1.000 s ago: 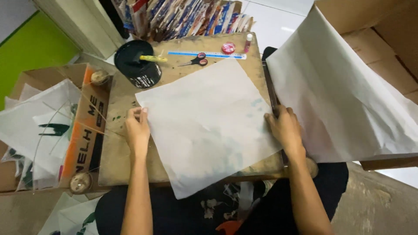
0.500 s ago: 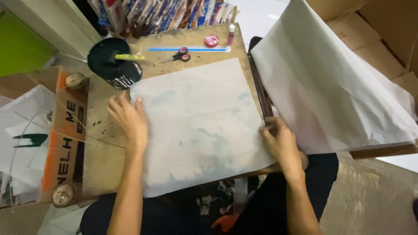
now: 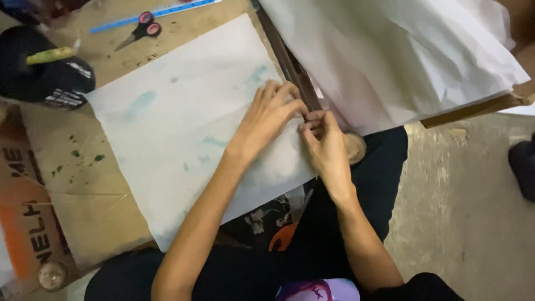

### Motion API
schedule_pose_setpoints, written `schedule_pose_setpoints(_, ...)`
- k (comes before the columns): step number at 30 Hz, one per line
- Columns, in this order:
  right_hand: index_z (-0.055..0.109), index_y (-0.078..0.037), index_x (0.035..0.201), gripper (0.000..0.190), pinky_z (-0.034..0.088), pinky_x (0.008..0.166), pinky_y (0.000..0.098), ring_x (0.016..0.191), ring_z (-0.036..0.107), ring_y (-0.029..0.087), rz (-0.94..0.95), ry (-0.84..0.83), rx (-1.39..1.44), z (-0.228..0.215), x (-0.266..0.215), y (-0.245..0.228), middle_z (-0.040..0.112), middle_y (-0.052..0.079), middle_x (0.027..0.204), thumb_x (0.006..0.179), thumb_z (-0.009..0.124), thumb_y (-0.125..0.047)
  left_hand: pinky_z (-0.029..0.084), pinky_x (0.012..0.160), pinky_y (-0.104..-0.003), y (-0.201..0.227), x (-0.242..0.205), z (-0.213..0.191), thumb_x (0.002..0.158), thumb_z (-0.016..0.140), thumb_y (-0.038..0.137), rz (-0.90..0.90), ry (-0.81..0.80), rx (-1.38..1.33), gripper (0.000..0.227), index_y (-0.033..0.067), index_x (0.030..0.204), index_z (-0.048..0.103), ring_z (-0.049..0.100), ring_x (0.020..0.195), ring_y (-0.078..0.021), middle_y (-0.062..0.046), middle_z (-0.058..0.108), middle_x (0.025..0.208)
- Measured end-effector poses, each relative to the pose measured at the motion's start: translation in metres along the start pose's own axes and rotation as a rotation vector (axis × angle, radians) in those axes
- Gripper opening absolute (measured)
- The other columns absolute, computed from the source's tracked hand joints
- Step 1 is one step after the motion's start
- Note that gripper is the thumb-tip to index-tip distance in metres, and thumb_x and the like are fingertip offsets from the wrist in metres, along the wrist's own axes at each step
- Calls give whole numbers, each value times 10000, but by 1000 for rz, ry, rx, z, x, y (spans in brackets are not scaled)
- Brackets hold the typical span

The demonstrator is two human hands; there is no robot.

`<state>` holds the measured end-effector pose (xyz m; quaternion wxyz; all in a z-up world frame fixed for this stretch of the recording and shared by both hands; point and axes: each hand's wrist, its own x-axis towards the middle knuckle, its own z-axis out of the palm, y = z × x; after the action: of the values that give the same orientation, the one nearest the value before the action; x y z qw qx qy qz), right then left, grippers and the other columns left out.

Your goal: Attaching paper to a kite frame using glue and smoothing it out for a tight fit.

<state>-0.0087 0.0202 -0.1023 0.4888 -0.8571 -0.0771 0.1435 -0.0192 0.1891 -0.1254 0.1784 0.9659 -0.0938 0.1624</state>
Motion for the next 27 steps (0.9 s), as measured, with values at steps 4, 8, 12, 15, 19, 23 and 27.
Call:
schedule_pose_setpoints(4, 604, -35, 1160, 231, 564, 733, 357, 833, 674, 199, 18, 12, 103, 1, 1, 7, 717, 128, 942, 981, 697, -147, 453, 883, -383, 0, 6, 5, 917, 683, 311, -26, -33, 44, 48, 264, 926, 680, 511, 1091, -246, 47, 536, 1130)
schedule_pose_setpoints(8, 583, 9, 1139, 224, 559, 679, 376, 772, 681, 234, -56, 30, 112, 3, 6, 6, 709, 172, 907, 976, 693, -98, 458, 901, -377, -6, 12, 3, 948, 647, 317, 10, -50, 66, 81, 242, 932, 673, 506, 1100, -239, 51, 534, 1114)
schedule_pose_setpoints(12, 568, -2, 1157, 264, 564, 673, 390, 776, 706, 270, -62, 9, 75, 7, 11, 3, 728, 186, 917, 973, 706, -131, 464, 887, -367, -26, 19, 10, 962, 625, 314, 83, -40, 195, 55, 271, 975, 658, 514, 1071, -227, 49, 520, 1102)
schedule_pose_setpoints(15, 562, -96, 1172, 285, 514, 790, 322, 836, 635, 160, -14, -27, 22, 8, 14, -2, 689, 22, 1007, 970, 660, -270, 419, 812, -438, -52, 33, 16, 914, 715, 180, 256, -7, 163, 117, 234, 853, 632, 489, 1029, -296, -21, 544, 1109)
schedule_pose_setpoints(19, 567, -86, 1184, 291, 492, 800, 293, 859, 576, 136, -52, -45, 48, 2, 2, 2, 612, 26, 999, 975, 683, -252, 430, 823, -448, -54, 36, 14, 939, 714, 181, 276, -85, 212, 92, 230, 878, 666, 493, 974, -301, -33, 556, 1109)
schedule_pose_setpoints(23, 545, -112, 1238, 338, 503, 834, 300, 941, 600, 150, 24, -93, 28, -15, -26, -3, 616, 51, 1079, 980, 648, -303, 461, 814, -431, -53, 29, 16, 959, 721, 212, 327, -60, 233, 71, 234, 922, 664, 519, 985, -280, -32, 555, 1120)
schedule_pose_setpoints(27, 592, -24, 1263, 365, 602, 786, 494, 961, 738, 400, 109, -24, -19, -25, -53, -1, 717, 254, 1051, 996, 697, -250, 534, 849, -338, -36, 21, 14, 937, 667, 192, 170, -31, 201, 125, 279, 1025, 672, 607, 971, -200, 33, 574, 1044)
